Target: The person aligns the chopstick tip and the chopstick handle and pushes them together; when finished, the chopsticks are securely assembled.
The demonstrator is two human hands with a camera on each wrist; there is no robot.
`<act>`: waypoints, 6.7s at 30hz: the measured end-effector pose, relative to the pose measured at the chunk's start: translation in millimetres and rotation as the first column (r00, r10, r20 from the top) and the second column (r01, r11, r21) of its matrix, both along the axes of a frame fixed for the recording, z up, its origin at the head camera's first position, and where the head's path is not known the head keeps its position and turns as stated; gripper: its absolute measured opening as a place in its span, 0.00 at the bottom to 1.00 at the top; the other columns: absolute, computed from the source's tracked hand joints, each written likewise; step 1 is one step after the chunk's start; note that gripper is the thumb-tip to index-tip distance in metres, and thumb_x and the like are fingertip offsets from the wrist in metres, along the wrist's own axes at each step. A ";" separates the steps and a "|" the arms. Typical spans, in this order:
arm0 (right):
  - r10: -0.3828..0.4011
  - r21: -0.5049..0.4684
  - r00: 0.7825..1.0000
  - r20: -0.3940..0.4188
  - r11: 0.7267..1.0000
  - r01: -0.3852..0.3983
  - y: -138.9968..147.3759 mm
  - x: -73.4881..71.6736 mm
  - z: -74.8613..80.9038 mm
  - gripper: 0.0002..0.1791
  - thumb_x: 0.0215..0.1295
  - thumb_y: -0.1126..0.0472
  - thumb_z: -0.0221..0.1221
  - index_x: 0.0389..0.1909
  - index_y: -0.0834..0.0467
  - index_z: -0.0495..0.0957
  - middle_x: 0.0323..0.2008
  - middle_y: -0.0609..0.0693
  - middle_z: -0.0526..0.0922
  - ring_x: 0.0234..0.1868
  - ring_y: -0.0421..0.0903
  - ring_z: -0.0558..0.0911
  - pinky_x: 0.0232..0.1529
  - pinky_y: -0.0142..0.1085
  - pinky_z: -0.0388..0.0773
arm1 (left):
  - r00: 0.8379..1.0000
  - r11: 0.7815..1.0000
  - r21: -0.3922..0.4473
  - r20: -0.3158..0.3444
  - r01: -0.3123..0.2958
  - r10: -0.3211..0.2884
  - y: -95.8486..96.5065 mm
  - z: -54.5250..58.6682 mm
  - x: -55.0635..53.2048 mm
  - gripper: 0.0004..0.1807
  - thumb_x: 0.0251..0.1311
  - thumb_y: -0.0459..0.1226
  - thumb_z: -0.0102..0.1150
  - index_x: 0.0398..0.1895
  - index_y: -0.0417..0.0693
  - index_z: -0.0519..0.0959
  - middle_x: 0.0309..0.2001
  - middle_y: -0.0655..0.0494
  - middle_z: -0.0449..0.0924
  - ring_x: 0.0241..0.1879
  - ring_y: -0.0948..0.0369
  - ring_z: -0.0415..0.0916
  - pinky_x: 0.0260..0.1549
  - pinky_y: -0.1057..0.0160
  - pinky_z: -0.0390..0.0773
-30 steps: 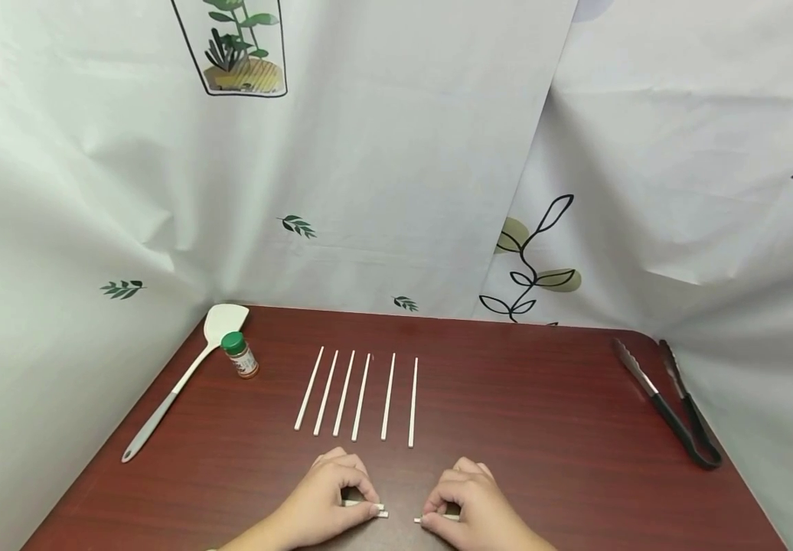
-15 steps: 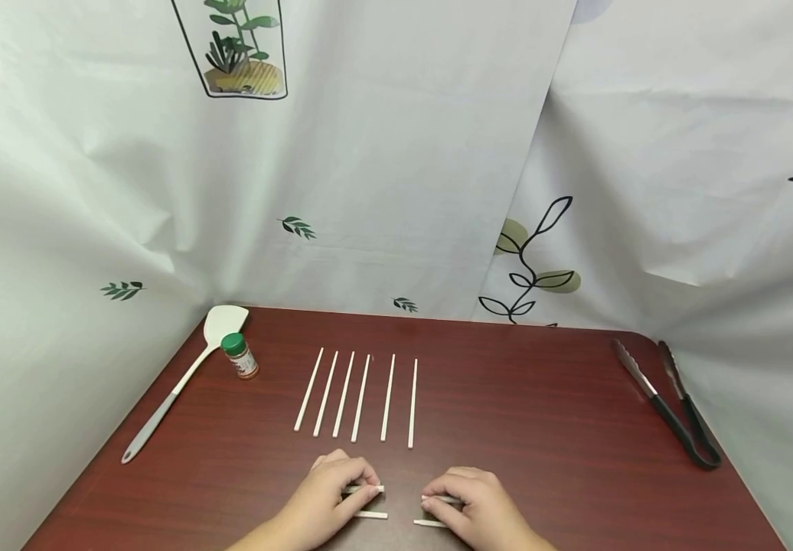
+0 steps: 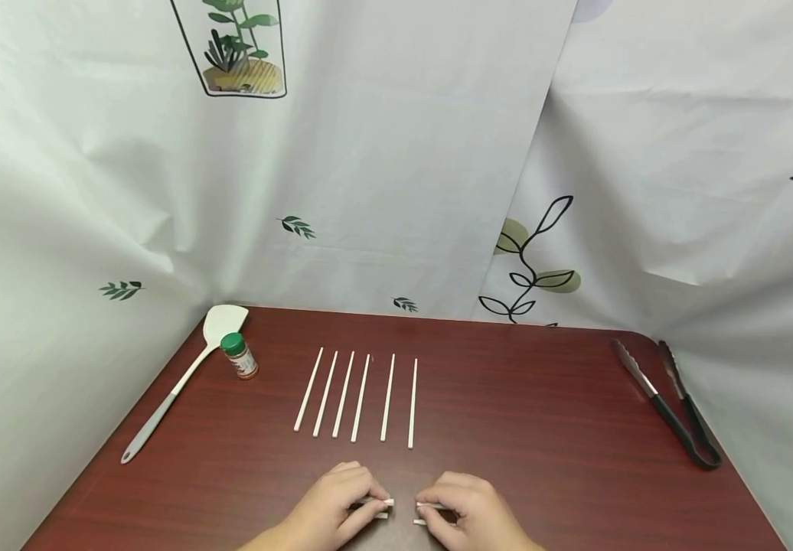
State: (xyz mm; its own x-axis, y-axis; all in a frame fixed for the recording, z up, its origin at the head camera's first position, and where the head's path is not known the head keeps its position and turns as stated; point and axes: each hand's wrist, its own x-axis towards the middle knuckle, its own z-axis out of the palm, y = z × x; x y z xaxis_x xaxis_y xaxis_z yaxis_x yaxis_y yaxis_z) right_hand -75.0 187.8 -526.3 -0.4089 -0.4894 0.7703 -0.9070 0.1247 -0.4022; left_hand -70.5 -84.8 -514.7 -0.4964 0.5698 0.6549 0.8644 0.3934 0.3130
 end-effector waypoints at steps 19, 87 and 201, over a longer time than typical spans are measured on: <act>0.125 0.016 0.989 -0.074 0.992 -0.124 -7.8 -0.6 -1.3 0.08 0.72 0.67 0.67 0.49 0.60 0.87 0.38 0.45 0.87 0.39 0.32 0.83 0.42 0.21 0.78 | 0.996 0.997 -0.021 -0.029 0.081 -0.081 0.7 -0.1 1.5 0.03 0.72 0.40 0.67 0.43 0.58 0.82 0.38 0.73 0.83 0.40 0.75 0.76 0.48 0.73 0.71; -0.025 0.020 1.000 -0.012 0.999 0.026 -8.2 8.5 -6.0 0.05 0.68 0.62 0.73 0.40 0.49 0.88 0.30 0.36 0.84 0.31 0.26 0.78 0.36 0.16 0.72 | 0.975 0.980 0.015 -0.108 0.199 -0.196 6.6 -6.0 1.3 0.04 0.73 0.34 0.62 0.46 0.52 0.84 0.42 0.66 0.85 0.43 0.72 0.79 0.53 0.71 0.75; -0.653 0.443 0.686 0.323 0.744 0.500 10.5 -152.0 13.9 0.18 0.63 0.55 0.73 0.54 0.51 0.89 0.52 0.52 0.81 0.63 0.62 0.69 0.62 0.64 0.56 | 0.899 0.868 -0.244 -0.194 -0.432 0.393 93.2 -2.0 -35.8 0.05 0.63 0.46 0.73 0.41 0.67 0.90 0.52 0.66 0.86 0.52 0.60 0.76 0.48 0.54 0.69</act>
State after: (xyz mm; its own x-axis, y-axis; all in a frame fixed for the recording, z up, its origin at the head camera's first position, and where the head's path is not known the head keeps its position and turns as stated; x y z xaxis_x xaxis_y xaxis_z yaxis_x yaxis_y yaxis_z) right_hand -227.0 198.2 -512.5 -0.9326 -0.2070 0.2955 -0.3465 0.7419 -0.5741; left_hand -106.3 8.4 -516.7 -0.6446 0.4982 0.5799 0.6299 0.7760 0.0335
